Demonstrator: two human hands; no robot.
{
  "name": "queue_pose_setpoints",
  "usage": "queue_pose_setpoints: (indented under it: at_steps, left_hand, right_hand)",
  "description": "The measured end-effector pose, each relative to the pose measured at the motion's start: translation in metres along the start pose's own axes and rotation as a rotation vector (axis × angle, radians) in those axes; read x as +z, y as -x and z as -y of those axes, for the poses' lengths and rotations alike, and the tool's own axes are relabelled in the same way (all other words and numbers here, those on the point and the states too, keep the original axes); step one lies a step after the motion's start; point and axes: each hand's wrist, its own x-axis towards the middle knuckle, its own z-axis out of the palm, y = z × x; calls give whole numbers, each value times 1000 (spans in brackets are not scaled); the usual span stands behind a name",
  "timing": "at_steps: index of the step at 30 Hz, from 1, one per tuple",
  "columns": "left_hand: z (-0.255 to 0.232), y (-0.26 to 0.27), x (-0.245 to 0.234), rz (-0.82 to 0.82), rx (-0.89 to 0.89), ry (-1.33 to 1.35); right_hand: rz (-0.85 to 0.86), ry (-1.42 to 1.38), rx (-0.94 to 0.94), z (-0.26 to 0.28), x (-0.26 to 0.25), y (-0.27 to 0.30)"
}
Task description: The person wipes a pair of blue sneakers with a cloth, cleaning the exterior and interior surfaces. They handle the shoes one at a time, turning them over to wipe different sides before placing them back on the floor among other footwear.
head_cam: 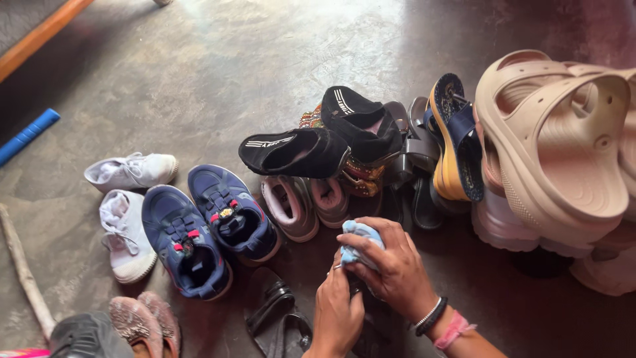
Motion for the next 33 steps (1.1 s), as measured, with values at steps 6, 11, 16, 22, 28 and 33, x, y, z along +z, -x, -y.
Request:
queue_pose_setpoints:
  at_steps: [6, 11, 16, 22, 28, 33]
  left_hand:
    - [2, 4, 10, 128, -201, 42]
    - [2, 2, 19, 284, -421, -76]
    - [13, -4, 20, 464, -626, -255]
    - [80, 13, 42, 435, -603, -287]
    - [124, 29, 68, 297, -421, -270]
    - [96, 8, 52, 236, -420, -133]
  right_hand:
    - [25, 33, 153, -22, 8, 12]
    - [223, 100, 383, -38, 11, 19]
    - [303, 111, 428, -38, 3, 13]
    - [200, -34, 349, -18, -4, 3]
    - [319, -105, 314, -20, 27, 20]
    - [463, 58, 709, -56, 24, 22]
